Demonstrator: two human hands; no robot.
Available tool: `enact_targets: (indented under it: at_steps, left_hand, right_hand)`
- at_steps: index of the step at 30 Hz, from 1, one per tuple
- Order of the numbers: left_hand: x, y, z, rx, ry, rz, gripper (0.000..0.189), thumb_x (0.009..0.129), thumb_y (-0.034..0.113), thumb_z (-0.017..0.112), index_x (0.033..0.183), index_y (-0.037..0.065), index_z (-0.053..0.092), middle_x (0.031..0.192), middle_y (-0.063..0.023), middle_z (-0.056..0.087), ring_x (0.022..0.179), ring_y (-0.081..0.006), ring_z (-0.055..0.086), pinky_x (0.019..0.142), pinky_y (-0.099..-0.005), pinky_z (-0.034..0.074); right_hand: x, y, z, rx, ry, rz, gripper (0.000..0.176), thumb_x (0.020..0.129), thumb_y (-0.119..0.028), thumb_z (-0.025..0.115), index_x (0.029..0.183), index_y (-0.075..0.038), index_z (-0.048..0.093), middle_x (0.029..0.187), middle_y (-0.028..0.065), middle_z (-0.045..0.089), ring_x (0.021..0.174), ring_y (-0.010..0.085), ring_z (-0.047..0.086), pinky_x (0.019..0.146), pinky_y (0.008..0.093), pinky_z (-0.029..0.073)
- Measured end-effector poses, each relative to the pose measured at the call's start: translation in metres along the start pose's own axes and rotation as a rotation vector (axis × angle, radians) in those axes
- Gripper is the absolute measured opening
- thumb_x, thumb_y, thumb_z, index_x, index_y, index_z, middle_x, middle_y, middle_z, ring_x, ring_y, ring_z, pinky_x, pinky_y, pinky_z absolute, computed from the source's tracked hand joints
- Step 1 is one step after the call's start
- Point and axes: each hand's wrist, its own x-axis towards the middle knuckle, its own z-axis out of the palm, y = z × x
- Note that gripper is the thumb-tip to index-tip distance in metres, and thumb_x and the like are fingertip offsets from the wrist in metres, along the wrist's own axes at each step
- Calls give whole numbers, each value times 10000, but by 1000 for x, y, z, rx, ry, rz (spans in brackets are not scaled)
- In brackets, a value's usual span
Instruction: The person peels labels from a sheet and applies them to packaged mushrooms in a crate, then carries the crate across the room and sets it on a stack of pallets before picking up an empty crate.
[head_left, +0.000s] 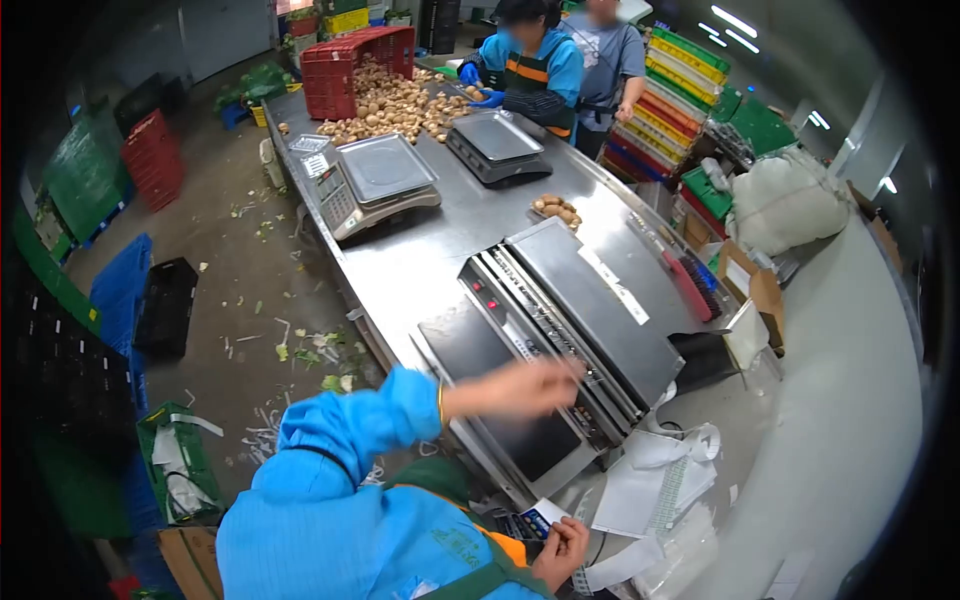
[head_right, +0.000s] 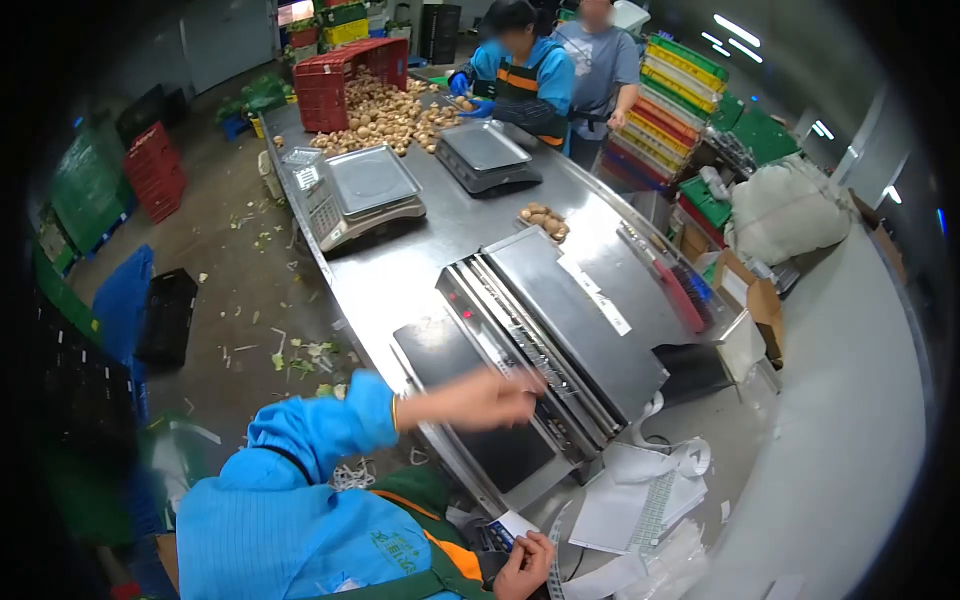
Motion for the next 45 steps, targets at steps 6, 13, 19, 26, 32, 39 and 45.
enact_targets:
  at_steps: [6,13,19,26,32,39,45]
  left_hand:
    - [-81,-46,135,-18,-286,-111,581,922,386,538,1394,100,357,881,-141,652,741,-233,632,660,-334,486]
    - [-105,-33,167,-173,-251,11,534,877,244,620,1356,110,425,1098,-146,622,899,-257,622,765,-337,489]
    - [-113,-45,182,-226,-261,-80,478,823,104,648,1280,67,512,1070,-126,629,922,-192,609,818,-302,471]
    - [-92,-2,145,-49,-209,74,596,859,166,639,1392,115,379,1022,-109,592,938,-193,591,810,-318,489]
    - [-58,149,55,-225,-48,842,658,805,-23,645,1384,-3,333,944,-145,632,772,-210,605,705,-311,497]
    - [-35,148,96,-210,-243,556,432,898,105,549,1316,51,460,955,-119,595,778,-208,578,701,-308,471]
    - [-81,8,176,-31,-462,135,566,893,232,601,1375,52,364,1193,-138,494,902,-231,580,789,-326,483]
  right_hand:
    - [-12,16,-16,82,151,103,82,831,106,514,851,30,538,1057,88,501,688,77,487,599,186,403]
    - [-26,7,-21,3,120,17,81,866,65,519,938,37,545,1019,109,518,864,159,532,743,243,444]
    - [-39,27,-29,21,43,16,127,902,6,520,1021,34,553,1014,120,558,912,190,573,799,277,470]
    - [-44,14,-37,-86,96,-5,118,885,11,528,996,38,557,916,106,588,808,150,570,730,268,476]
    - [-51,21,-42,71,45,47,93,853,27,551,935,41,592,829,106,606,741,166,572,704,278,478]
    - [-52,11,-39,35,98,38,82,883,30,523,959,0,526,839,50,524,664,80,471,609,199,399]
    - [-64,21,-50,-107,269,94,158,857,40,535,1008,57,576,944,129,608,842,197,582,780,300,472]
